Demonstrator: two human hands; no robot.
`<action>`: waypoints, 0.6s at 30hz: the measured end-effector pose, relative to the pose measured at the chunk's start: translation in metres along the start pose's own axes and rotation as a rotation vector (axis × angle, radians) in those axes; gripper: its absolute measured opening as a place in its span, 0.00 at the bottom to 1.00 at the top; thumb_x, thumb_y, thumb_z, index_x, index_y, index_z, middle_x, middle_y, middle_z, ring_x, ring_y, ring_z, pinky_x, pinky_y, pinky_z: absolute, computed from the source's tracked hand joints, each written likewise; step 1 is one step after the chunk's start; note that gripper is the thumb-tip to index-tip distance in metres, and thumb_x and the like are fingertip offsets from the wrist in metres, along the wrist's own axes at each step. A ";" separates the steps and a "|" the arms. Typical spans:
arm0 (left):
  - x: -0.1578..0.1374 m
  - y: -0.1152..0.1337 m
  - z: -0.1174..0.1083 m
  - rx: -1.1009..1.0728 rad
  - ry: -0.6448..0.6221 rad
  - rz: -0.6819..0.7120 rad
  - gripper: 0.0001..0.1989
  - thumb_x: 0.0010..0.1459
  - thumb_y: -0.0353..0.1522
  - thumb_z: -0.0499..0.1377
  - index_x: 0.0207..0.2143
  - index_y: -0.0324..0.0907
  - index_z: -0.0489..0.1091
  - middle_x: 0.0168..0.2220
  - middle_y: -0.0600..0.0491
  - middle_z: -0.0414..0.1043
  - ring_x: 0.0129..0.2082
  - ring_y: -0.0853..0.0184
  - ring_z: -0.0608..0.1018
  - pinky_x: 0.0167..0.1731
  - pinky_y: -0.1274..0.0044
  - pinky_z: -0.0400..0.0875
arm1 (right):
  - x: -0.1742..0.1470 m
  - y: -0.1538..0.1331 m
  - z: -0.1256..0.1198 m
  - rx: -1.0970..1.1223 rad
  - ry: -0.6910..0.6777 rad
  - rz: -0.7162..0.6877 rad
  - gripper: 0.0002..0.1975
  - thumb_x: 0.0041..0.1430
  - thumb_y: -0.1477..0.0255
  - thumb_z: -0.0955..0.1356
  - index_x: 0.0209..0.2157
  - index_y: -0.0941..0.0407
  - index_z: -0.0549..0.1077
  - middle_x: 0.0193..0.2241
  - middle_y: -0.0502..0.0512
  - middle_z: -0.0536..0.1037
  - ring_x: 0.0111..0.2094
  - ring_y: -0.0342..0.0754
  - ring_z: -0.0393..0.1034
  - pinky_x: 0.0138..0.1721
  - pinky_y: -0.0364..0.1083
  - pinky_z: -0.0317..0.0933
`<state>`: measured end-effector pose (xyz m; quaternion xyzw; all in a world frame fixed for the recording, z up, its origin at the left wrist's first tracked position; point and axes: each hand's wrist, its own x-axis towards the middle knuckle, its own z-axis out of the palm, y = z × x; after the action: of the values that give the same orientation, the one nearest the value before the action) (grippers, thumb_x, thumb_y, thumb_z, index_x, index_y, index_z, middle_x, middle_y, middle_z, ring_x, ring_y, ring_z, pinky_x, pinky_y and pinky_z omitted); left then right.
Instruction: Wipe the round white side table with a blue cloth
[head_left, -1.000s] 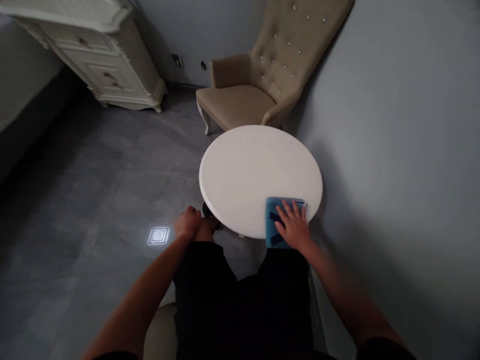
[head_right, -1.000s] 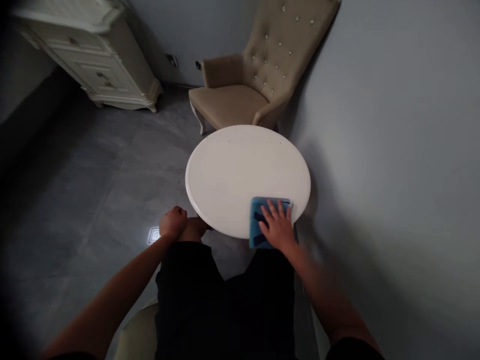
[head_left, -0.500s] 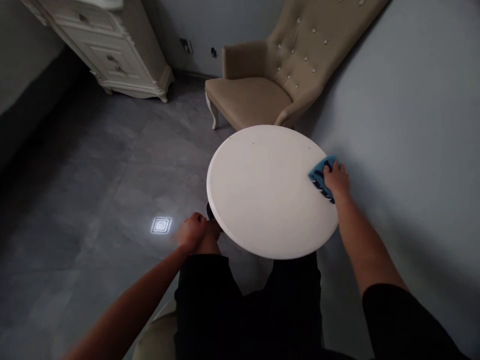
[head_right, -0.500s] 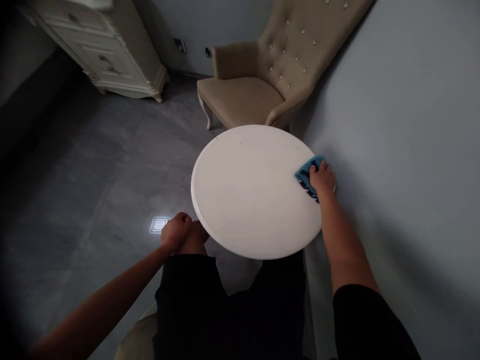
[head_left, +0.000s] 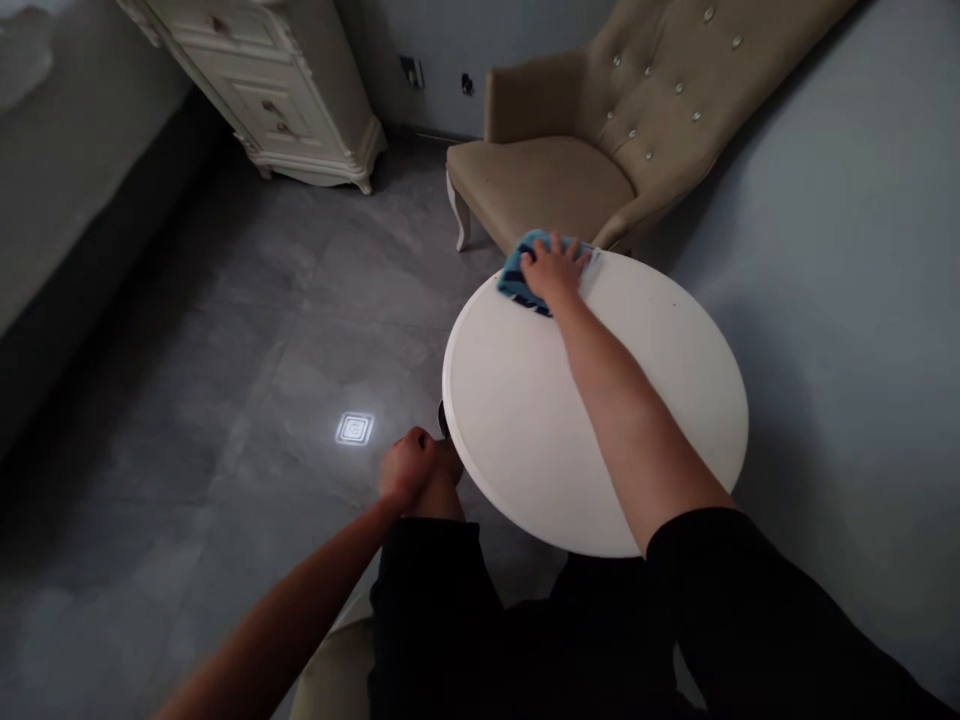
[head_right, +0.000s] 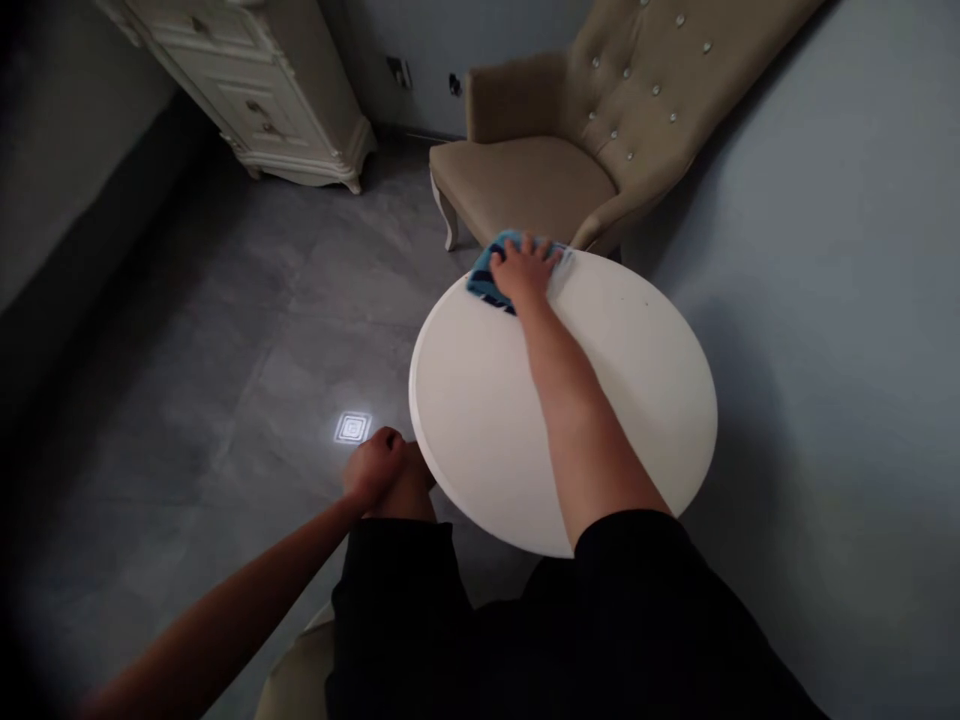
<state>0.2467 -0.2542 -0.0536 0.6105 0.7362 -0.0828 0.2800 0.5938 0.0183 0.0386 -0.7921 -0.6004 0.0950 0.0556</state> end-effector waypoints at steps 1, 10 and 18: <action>-0.001 0.000 -0.001 0.006 0.003 -0.006 0.18 0.76 0.40 0.51 0.50 0.48 0.81 0.48 0.43 0.87 0.48 0.50 0.86 0.41 0.69 0.72 | -0.011 -0.024 0.004 0.016 -0.026 -0.082 0.31 0.85 0.56 0.58 0.77 0.57 0.68 0.83 0.62 0.55 0.81 0.75 0.39 0.76 0.82 0.27; -0.015 -0.001 -0.002 0.009 0.047 -0.015 0.18 0.76 0.40 0.52 0.52 0.45 0.81 0.50 0.37 0.86 0.50 0.48 0.87 0.43 0.68 0.74 | -0.217 -0.095 0.012 0.026 -0.161 -0.580 0.29 0.75 0.49 0.67 0.72 0.39 0.74 0.78 0.29 0.64 0.85 0.62 0.36 0.83 0.69 0.26; -0.028 0.004 0.007 -0.004 0.085 0.029 0.22 0.77 0.39 0.49 0.55 0.41 0.81 0.54 0.32 0.85 0.53 0.46 0.86 0.47 0.66 0.75 | -0.415 0.044 -0.002 -0.093 -0.090 -0.697 0.34 0.74 0.42 0.61 0.78 0.25 0.61 0.80 0.23 0.48 0.85 0.58 0.40 0.84 0.68 0.43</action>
<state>0.2552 -0.2801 -0.0445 0.6235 0.7387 -0.0512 0.2507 0.5277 -0.3933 0.0666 -0.5364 -0.8401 0.0776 0.0222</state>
